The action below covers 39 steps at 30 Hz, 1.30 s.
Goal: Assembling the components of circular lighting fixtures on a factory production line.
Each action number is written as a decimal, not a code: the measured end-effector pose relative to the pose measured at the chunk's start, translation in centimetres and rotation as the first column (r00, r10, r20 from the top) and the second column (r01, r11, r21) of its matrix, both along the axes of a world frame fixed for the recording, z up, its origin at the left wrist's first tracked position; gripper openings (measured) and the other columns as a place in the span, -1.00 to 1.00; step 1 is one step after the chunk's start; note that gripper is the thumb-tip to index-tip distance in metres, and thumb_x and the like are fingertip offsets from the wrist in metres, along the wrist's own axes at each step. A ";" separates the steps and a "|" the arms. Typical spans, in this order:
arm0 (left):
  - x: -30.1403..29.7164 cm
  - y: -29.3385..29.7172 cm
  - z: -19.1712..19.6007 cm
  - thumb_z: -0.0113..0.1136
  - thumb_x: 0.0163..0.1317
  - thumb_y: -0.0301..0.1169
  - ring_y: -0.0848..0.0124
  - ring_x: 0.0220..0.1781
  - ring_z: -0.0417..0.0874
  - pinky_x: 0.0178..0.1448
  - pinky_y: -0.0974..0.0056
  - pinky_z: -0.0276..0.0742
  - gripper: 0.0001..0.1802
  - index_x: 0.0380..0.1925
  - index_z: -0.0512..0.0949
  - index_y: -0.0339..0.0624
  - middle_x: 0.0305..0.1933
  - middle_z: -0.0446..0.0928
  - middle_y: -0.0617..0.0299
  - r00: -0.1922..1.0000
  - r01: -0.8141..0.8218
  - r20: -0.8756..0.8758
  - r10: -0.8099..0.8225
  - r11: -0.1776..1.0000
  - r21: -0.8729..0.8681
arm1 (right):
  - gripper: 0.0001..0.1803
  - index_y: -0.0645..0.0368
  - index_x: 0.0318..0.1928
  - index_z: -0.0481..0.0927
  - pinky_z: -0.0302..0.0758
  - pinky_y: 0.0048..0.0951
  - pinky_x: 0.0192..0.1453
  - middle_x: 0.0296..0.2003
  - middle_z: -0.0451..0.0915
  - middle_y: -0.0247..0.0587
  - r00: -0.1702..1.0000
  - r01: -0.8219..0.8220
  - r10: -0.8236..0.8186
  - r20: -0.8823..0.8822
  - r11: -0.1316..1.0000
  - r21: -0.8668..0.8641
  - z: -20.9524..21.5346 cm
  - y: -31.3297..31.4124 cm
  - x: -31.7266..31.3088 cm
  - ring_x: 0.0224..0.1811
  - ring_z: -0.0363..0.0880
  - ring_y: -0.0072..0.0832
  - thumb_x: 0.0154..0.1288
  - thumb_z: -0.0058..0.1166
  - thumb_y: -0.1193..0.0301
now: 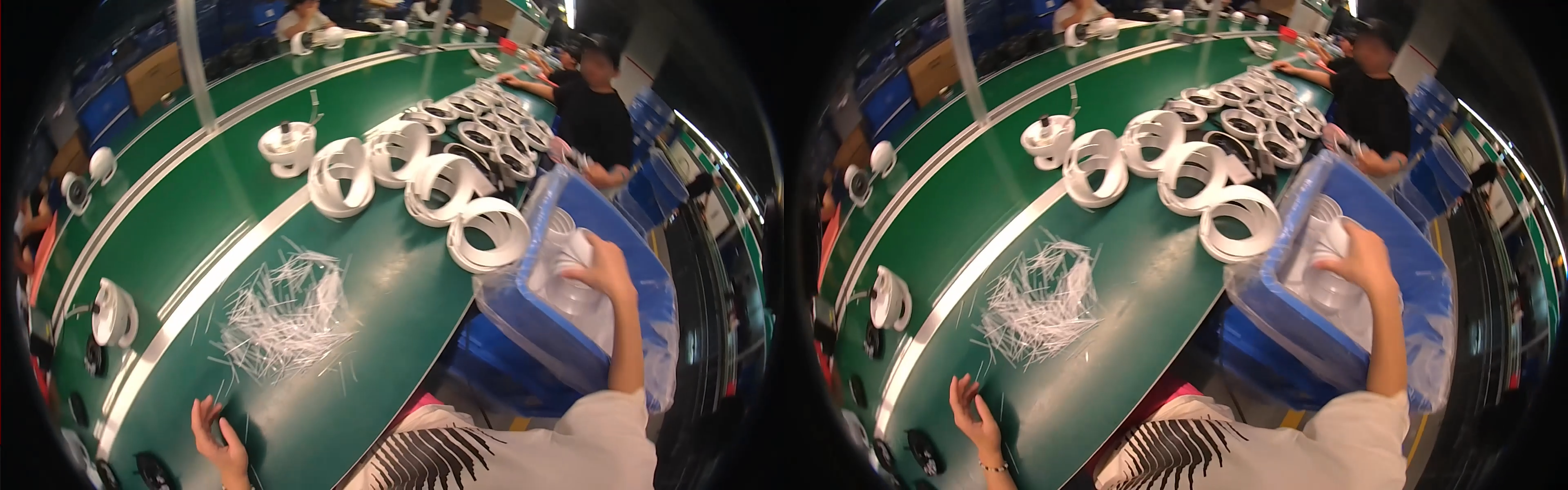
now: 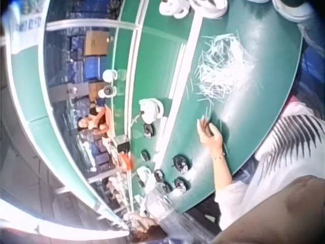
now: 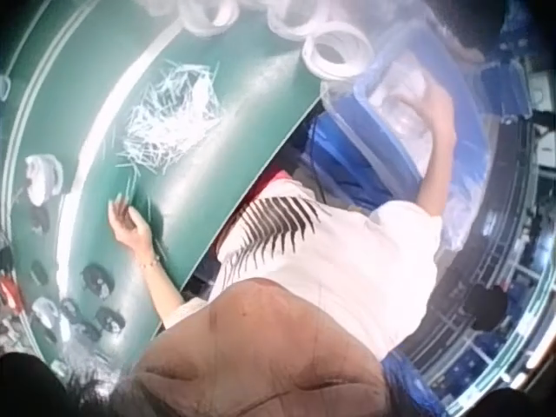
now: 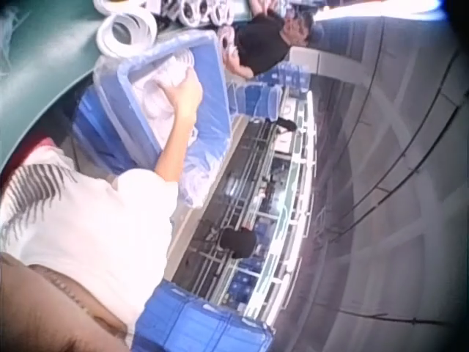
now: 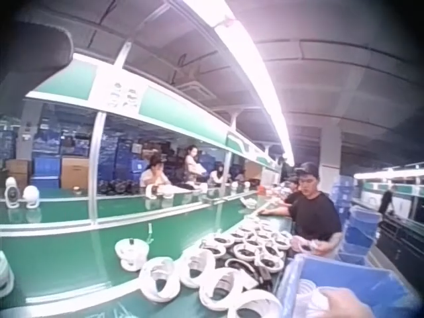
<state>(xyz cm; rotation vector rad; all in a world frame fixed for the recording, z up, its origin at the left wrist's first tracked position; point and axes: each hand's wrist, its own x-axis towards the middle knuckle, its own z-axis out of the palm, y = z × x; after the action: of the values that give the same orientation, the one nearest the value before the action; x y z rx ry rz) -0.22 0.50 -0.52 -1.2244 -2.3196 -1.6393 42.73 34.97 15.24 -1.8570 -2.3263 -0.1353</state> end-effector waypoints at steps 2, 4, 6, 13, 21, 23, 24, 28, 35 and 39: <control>0.1 -0.2 0.0 -0.13 0.00 -0.68 0.27 -0.17 0.50 -0.03 0.28 0.38 -0.48 0.06 0.19 -0.38 -0.07 0.41 -0.04 1.000 0.004 -0.016 -0.004 1.000 -0.004 | -0.28 0.34 -0.13 0.43 0.41 -0.38 -0.13 -0.31 0.53 0.06 0.989 0.000 0.020 -0.150 0.991 0.133 2.2 -3.2 -2.4 -0.22 0.52 -0.15 -0.45 0.36 0.33; -0.1 -0.7 -0.1 -0.15 0.05 -0.66 0.35 -0.14 0.48 -0.02 0.32 0.35 -0.49 0.09 0.18 -0.32 -0.04 0.39 0.01 1.000 0.018 -0.003 -0.018 1.000 -0.017 | -0.36 0.32 -0.13 0.43 0.43 -0.47 -0.14 -0.31 0.56 -0.07 0.908 -0.054 0.158 -0.387 0.962 0.266 3.1 -5.8 -5.1 -0.26 0.56 -0.32 -0.38 0.32 0.44; 0.0 -1.0 0.1 -0.14 0.04 -0.67 0.34 -0.15 0.48 -0.02 0.32 0.36 -0.49 0.08 0.18 -0.32 -0.05 0.40 0.01 1.000 0.011 -0.014 -0.011 1.000 -0.010 | -0.47 0.31 -0.15 0.44 0.42 -0.49 -0.12 -0.26 0.55 -0.13 0.624 -0.113 0.403 -0.669 0.894 0.433 1.9 -6.9 -7.6 -0.28 0.56 -0.39 -0.26 0.27 0.48; 0.7 -0.2 0.7 -0.08 -0.06 -0.70 0.28 -0.21 0.54 -0.07 0.30 0.40 -0.47 0.03 0.23 -0.37 -0.10 0.45 -0.02 0.996 0.035 -0.082 -0.034 0.999 0.013 | -0.80 0.21 -0.24 0.37 0.34 -0.38 -0.26 -0.62 0.30 -0.37 -0.511 -0.716 -0.572 -0.641 0.696 -0.049 -9.2 -2.7 -18.9 -0.60 0.28 -0.54 0.06 -0.06 0.50; 0.4 -0.3 0.3 -0.06 -0.09 -0.70 0.25 -0.23 0.55 -0.10 0.29 0.42 -0.46 0.01 0.25 -0.38 -0.13 0.46 -0.05 0.991 0.067 -0.117 -0.063 0.997 0.034 | -0.79 0.21 -0.28 0.39 0.38 -0.25 -0.13 -0.49 0.43 -0.24 -0.595 -0.592 -0.628 -0.502 0.765 -0.255 -16.1 3.8 -22.8 -0.44 0.42 -0.42 0.01 0.03 0.50; 0.3 -0.4 0.1 -0.06 -0.09 -0.70 0.24 -0.23 0.55 -0.10 0.29 0.42 -0.47 0.01 0.25 -0.38 -0.13 0.45 -0.05 0.991 0.056 -0.124 -0.051 0.998 0.038 | -0.70 0.29 -0.17 0.36 0.37 -0.29 -0.05 -0.32 0.46 -0.17 -0.587 -0.480 -0.538 -0.605 0.833 -0.276 -16.2 4.2 -22.8 -0.23 0.44 -0.34 0.04 0.03 0.48; 0.2 -0.4 0.2 -0.06 -0.09 -0.70 0.24 -0.23 0.55 -0.10 0.29 0.42 -0.47 0.01 0.25 -0.38 -0.13 0.45 -0.05 0.991 0.058 -0.123 -0.053 0.998 0.037 | -0.68 0.32 -0.16 0.37 0.37 -0.32 -0.04 -0.27 0.47 -0.17 -0.585 -0.430 -0.476 -0.656 0.868 -0.246 -16.9 4.9 -22.5 -0.16 0.45 -0.31 0.04 0.04 0.48; 0.4 -0.5 0.4 -0.07 -0.09 -0.70 0.24 -0.24 0.55 -0.10 0.28 0.42 -0.47 0.01 0.25 -0.39 -0.13 0.45 -0.05 0.990 0.054 -0.130 -0.052 0.998 0.012 | -0.53 0.39 -0.01 0.18 0.23 -0.49 0.06 -0.07 0.33 -0.09 -0.597 -0.146 -0.180 -0.781 0.983 -0.114 -17.3 2.1 -24.1 -0.01 0.32 -0.48 0.04 -0.02 0.57; 0.6 0.0 0.4 -0.07 -0.09 -0.69 0.24 -0.24 0.55 -0.11 0.28 0.42 -0.47 0.01 0.25 -0.38 -0.12 0.45 -0.05 0.990 0.063 -0.127 -0.060 0.998 0.020 | -0.52 0.43 -0.02 0.18 0.23 -0.50 0.04 -0.10 0.33 -0.11 -0.577 -0.033 -0.041 -0.816 0.999 -0.026 -16.7 3.0 -26.7 -0.05 0.33 -0.45 0.05 -0.03 0.50; 0.9 0.3 0.3 -0.07 -0.09 -0.69 0.25 -0.25 0.56 -0.11 0.28 0.43 -0.47 0.01 0.25 -0.37 -0.12 0.45 -0.04 0.991 0.045 -0.126 -0.042 0.999 0.018 | -0.64 0.39 -0.08 0.27 0.23 -0.46 0.07 -0.10 0.37 -0.10 -0.552 -0.049 -0.033 -0.833 0.999 -0.007 -16.3 3.1 -26.7 -0.02 0.32 -0.41 0.07 -0.10 0.51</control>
<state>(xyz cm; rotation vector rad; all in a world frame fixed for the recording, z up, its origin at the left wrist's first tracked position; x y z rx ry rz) 0.64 0.81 -0.24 -1.3419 -2.2118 -1.5462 16.03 38.03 -1.07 -0.7302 -0.6724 1.2088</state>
